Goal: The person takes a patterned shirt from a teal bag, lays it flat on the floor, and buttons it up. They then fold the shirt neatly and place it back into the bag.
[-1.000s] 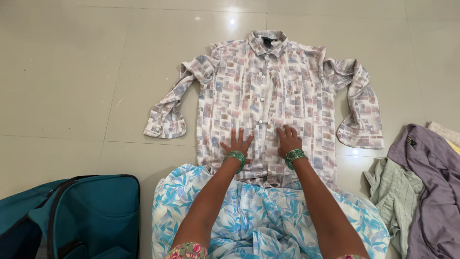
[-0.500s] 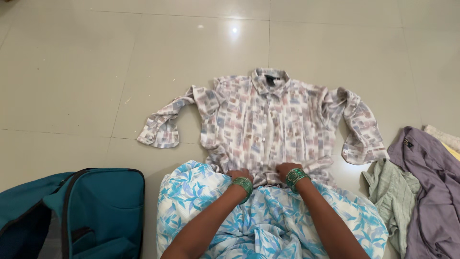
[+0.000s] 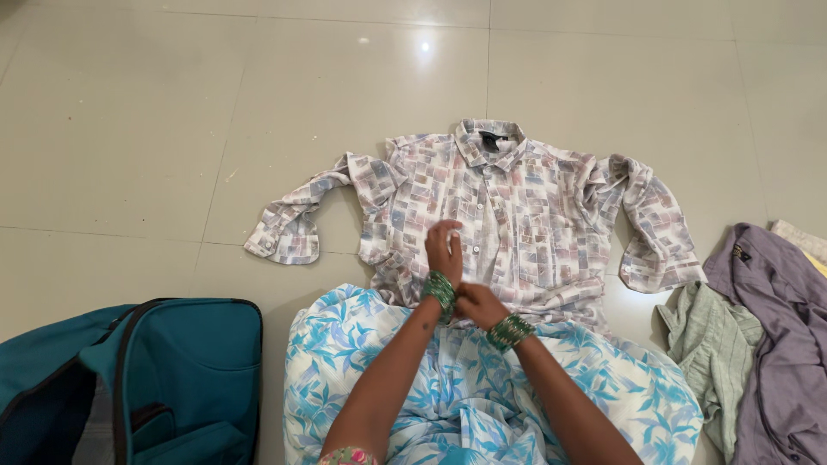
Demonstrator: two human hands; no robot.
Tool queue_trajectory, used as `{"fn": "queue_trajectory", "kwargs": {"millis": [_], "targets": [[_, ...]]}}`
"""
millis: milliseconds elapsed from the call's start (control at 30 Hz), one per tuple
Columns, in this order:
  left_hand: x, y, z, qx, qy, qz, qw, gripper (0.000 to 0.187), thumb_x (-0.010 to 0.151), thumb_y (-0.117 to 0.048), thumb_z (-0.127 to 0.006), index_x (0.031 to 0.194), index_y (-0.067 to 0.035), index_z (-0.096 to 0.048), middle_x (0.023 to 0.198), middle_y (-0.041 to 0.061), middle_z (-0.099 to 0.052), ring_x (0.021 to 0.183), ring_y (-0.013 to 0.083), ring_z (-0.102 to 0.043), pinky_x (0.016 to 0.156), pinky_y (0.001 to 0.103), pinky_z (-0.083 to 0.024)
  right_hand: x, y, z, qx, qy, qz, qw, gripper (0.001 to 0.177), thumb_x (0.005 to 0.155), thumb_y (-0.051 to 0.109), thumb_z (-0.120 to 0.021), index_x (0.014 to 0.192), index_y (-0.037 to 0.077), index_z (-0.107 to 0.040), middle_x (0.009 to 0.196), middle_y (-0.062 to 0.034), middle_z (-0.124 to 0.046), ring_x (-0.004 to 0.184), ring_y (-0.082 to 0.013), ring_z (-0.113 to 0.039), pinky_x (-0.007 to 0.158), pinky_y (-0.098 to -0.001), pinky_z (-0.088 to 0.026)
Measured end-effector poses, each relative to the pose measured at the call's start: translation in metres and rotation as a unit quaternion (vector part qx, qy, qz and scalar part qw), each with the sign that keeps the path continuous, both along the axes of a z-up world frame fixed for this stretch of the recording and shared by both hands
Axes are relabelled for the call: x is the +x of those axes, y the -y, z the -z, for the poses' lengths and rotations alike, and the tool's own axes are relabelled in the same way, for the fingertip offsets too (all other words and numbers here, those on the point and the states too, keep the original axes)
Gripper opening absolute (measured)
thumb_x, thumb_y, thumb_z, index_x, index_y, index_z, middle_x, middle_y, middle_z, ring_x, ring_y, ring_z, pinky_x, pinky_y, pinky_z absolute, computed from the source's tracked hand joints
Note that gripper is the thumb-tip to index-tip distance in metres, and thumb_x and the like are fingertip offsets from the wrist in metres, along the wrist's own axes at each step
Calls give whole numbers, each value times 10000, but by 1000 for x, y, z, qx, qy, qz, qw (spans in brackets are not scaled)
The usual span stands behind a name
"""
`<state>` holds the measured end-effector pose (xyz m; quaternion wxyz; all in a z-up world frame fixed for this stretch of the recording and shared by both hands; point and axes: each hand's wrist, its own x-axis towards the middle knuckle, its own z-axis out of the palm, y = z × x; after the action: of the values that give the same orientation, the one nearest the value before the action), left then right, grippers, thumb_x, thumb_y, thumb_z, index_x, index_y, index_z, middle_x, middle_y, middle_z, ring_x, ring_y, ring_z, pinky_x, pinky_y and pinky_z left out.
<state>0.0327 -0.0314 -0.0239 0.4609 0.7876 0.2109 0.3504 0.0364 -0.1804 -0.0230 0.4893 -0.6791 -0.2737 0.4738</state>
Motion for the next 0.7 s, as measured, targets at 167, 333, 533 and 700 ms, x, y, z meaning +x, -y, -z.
{"fn": "queue_trajectory", "kwargs": {"millis": [167,333,533,700], "targets": [[4,-18,31,21,-104,75,992,287,928,-68,-539,1190,-135,-639,1262,112,-618,1223,318,-561,1078,448,-442,2,1,-10,53,-32,-93,994,147,918,63,-624,985,-32,-716,958,-137,-779,933,-217,-776,879,-361,-649],[-8,11,67,195,-233,193,933,413,790,-98,-669,1197,-167,-663,1283,130,-558,1236,352,-477,988,553,-390,73,11,-2,-223,414,64,880,234,895,213,-687,1126,180,-698,1151,-65,-713,1031,-261,-685,845,-416,-591],[-15,31,80,345,-315,156,870,514,798,-154,-713,1295,-186,-583,1310,58,-536,1223,266,-514,930,538,-433,89,11,35,-241,509,132,815,479,743,315,-852,1118,130,-619,1192,-124,-596,1134,-340,-578,838,-466,-567],[-31,46,84,320,-387,191,844,531,818,-148,-674,1329,-139,-531,1322,89,-498,1222,303,-485,841,520,-485,80,11,57,-292,453,129,833,376,745,274,-834,996,136,-592,1098,-104,-614,1055,-329,-639,810,-489,-563]]}}
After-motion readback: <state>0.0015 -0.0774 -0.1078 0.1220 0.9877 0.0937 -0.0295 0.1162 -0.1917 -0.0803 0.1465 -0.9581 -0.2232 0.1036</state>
